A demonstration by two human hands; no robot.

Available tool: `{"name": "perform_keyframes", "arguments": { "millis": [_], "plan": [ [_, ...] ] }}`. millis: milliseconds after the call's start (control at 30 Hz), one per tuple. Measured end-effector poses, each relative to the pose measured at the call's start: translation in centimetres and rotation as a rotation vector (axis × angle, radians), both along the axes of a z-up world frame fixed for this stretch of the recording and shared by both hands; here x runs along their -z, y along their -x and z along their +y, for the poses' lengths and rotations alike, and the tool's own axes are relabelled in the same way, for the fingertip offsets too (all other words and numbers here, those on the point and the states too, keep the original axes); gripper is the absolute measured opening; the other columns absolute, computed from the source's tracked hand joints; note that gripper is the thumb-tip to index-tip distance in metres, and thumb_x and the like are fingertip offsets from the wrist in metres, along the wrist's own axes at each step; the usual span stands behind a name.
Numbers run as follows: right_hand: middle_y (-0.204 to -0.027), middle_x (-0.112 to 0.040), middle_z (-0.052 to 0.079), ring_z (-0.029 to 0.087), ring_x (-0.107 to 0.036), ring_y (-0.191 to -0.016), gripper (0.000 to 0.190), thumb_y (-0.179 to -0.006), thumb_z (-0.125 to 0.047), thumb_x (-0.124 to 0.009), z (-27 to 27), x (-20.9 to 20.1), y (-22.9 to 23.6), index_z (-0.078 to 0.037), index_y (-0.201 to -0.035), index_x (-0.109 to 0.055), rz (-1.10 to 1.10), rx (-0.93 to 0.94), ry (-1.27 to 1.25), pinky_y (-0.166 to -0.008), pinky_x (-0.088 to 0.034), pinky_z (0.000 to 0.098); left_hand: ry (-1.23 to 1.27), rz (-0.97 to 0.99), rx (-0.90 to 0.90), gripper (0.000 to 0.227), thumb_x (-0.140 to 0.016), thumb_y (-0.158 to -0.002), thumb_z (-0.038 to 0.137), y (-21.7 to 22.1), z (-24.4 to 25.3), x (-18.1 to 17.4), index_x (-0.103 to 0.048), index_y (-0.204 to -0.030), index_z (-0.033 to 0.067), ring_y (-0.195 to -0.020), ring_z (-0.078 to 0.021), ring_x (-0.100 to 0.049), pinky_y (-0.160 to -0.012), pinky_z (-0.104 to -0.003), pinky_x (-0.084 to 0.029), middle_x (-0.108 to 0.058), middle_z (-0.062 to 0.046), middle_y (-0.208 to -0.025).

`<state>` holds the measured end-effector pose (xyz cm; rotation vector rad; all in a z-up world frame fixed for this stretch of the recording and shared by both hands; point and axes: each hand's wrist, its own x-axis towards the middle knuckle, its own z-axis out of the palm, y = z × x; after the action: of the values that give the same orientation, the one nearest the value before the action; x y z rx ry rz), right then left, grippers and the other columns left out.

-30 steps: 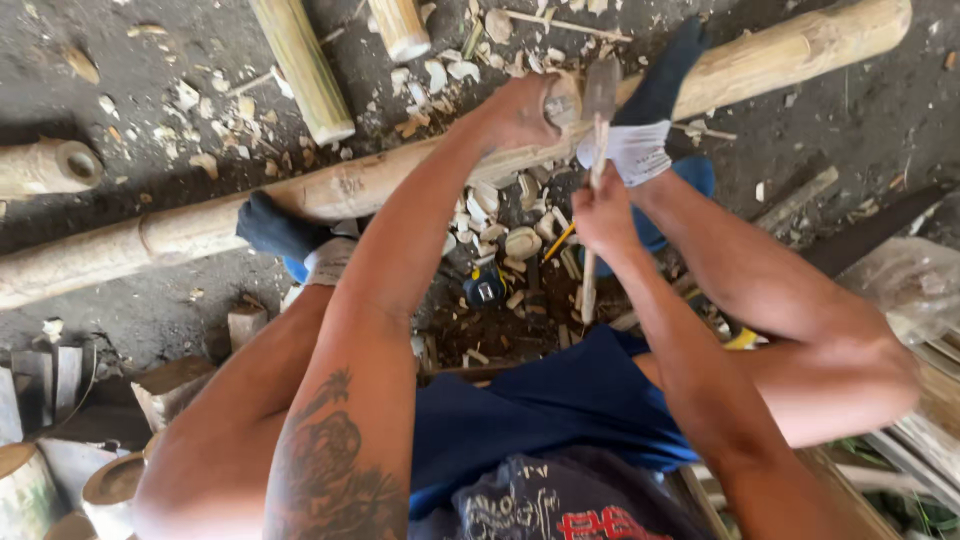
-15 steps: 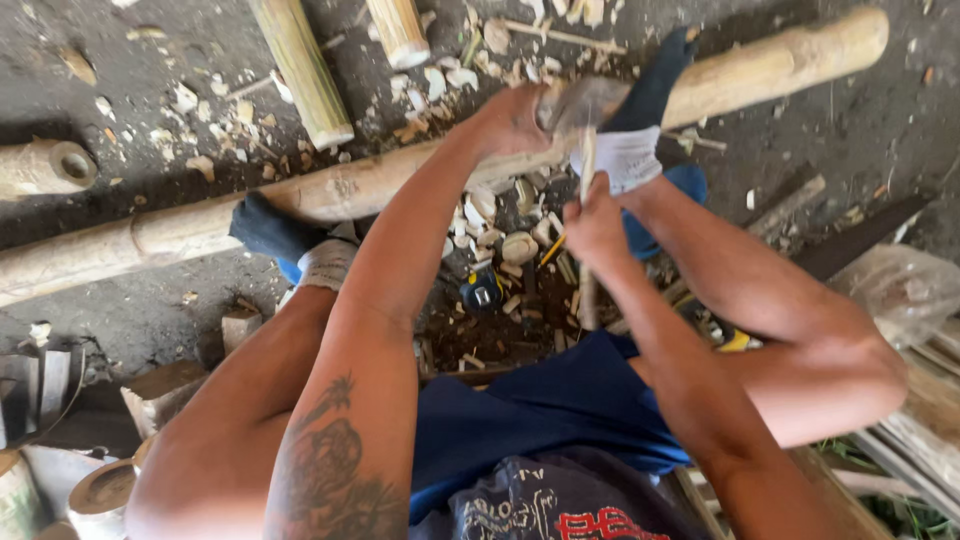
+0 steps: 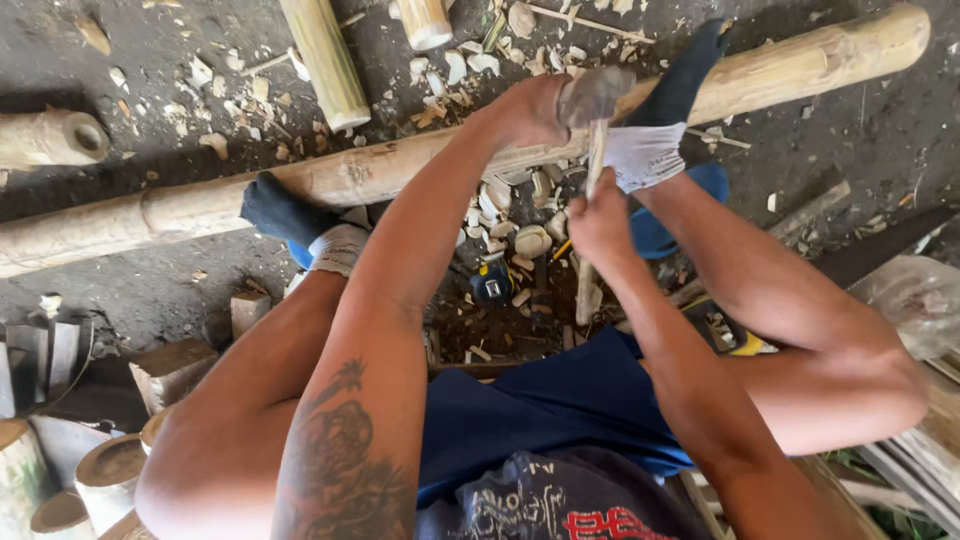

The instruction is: The person measures a bamboo pole with a tape measure and marks it with a pencil. They then use a hammer and a chisel-like tool to carve a hole into the bamboo pole, repeatedly striking the tool to remove material.

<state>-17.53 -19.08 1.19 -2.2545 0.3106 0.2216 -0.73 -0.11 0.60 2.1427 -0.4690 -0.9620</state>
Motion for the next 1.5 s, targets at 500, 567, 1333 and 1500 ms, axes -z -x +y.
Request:
{"name": "perform_keyframes", "arguments": {
  "millis": [500, 567, 1333, 1500],
  "plan": [
    [-0.069, -0.051, 0.006, 0.018, -0.048, -0.05, 0.012, -0.094, -0.004, -0.055, 0.7, -0.3, 1.5, -0.004, -0.105, -0.05, 0.121, 0.162, -0.335, -0.043, -0.039, 0.0368, 0.176, -0.413, -0.072, 0.058, -0.081, -0.072, 0.021, 4.7, 2.4, -1.8, -0.058, -0.124, 0.0111, -0.074, -0.0244, -0.073, -0.069, -0.04, -0.061, -0.074, -0.015, -0.085],
    [-0.065, -0.046, 0.003, 0.015, -0.042, -0.041, 0.013, -0.094, -0.004, -0.053, 0.6, -0.5, 1.4, -0.005, -0.105, -0.047, 0.196, 0.22, -0.439, -0.034, -0.034, 0.0332, -0.022, -0.237, -0.285, 0.063, -0.079, -0.074, 0.026, 1.0, 0.3, -1.5, -0.054, -0.13, 0.0106, -0.066, -0.0241, -0.072, -0.058, -0.038, -0.06, -0.072, -0.015, -0.079],
    [-0.063, -0.046, 0.002, 0.011, -0.04, -0.04, 0.01, -0.09, -0.001, -0.045, 2.8, 0.1, 2.8, -0.006, -0.098, -0.048, 0.266, 0.189, -0.542, -0.033, -0.034, 0.0289, 0.246, -0.613, -0.523, 0.055, -0.086, -0.077, 0.037, 3.9, 1.1, -0.7, -0.059, -0.121, 0.0148, -0.073, -0.0295, -0.077, -0.067, -0.041, -0.065, -0.077, -0.015, -0.092],
    [-0.062, -0.045, 0.002, 0.012, -0.041, -0.04, 0.008, -0.093, -0.003, -0.051, 3.7, 0.4, 2.1, -0.006, -0.099, -0.046, 0.27, 0.183, -0.535, -0.034, -0.035, 0.0291, 0.567, -0.746, -0.89, 0.07, -0.081, -0.081, 0.061, -1.5, 0.1, -5.4, -0.057, -0.126, 0.0129, -0.09, -0.0236, -0.083, -0.081, -0.036, -0.069, -0.08, -0.01, -0.104]
  ]
}}
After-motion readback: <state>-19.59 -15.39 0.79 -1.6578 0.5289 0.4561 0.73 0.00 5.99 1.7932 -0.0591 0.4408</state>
